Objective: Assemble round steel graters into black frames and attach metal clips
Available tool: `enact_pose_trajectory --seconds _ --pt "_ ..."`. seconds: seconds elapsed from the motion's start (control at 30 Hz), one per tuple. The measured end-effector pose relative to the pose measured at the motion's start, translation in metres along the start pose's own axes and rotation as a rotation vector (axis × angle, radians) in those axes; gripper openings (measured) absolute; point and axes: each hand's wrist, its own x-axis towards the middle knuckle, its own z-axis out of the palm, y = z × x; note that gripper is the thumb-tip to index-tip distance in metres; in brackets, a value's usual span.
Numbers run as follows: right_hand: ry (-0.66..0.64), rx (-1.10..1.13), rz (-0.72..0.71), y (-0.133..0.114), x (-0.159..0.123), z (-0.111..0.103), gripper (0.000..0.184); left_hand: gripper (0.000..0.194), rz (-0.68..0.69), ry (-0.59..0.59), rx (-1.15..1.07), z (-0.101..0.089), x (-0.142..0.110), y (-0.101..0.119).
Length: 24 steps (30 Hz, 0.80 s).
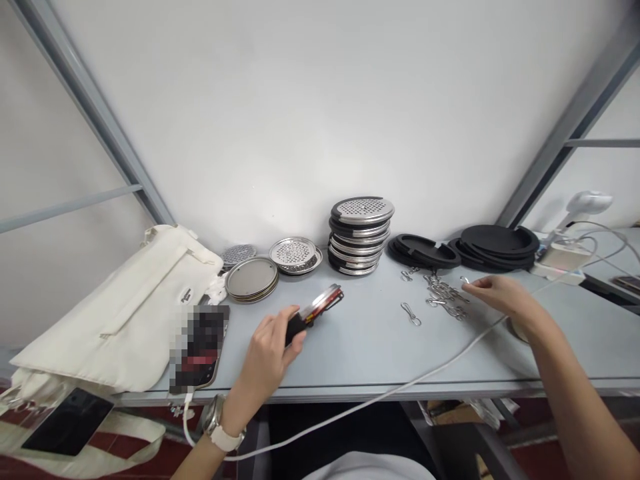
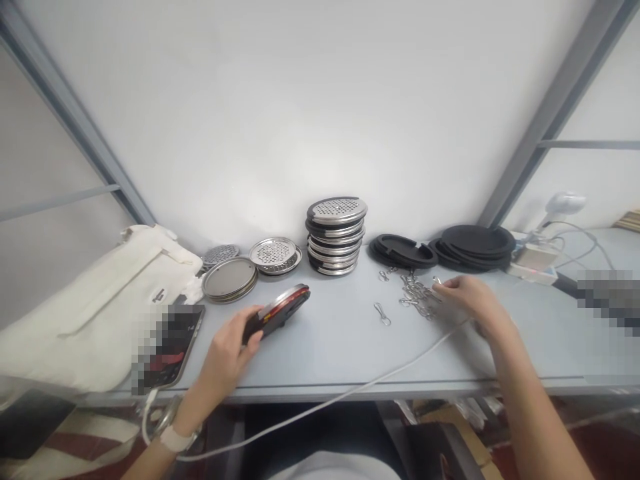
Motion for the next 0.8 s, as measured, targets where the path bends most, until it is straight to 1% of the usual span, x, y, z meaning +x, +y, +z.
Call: enact_pose_trajectory --seconds 0.1,0.17,0.23,0.3,0.37,0.47,0.53,0.6,0.67,0.73,0.8 --pt "-0.031 -0.045 0.027 -0.002 0.001 -0.001 0.029 0.041 -0.280 0.077 -0.140 0.000 0.002 -0.001" --pt "0.002 -0.024 -0.003 -0.006 0.000 -0.001 0.028 0.047 -0.451 0.130 -0.220 0.001 0.007 -0.003" --pt "0.031 0.020 -0.054 -0.013 -0.004 -0.002 0.026 0.050 -0.566 0.134 -0.324 0.002 0.012 -0.006" --pt "0.037 0.064 -0.102 -0.023 -0.012 -0.005 0.023 0.053 -0.640 0.083 -0.465 0.003 0.016 -0.009" --pt "0.048 0.110 -0.136 -0.038 -0.023 -0.009 0.020 0.057 -0.716 -0.008 -0.624 0.006 0.018 -0.011" --pt "-0.041 0.233 -0.280 -0.063 -0.043 -0.008 0.021 0.060 -0.836 -0.135 -0.856 0.012 0.019 -0.012" --pt "-0.142 0.330 -0.359 -0.078 -0.056 0.000 0.022 0.057 -0.903 -0.185 -0.947 0.017 0.020 -0.013" --pt "-0.208 0.422 -0.445 -0.093 -0.068 0.011 0.023 0.054 -0.946 -0.210 -0.981 0.020 0.021 -0.016" --pt "-0.272 0.438 -0.502 -0.106 -0.080 0.022 0.022 0.052 -0.971 -0.230 -0.992 0.023 0.022 -0.018" --pt "-0.311 0.473 -0.548 -0.120 -0.090 0.031 0.022 0.052 -0.966 -0.268 -0.975 0.023 0.023 -0.018" --pt "-0.346 0.485 -0.575 -0.133 -0.097 0.036 0.020 0.052 -0.899 -0.304 -0.923 0.021 0.024 -0.017"
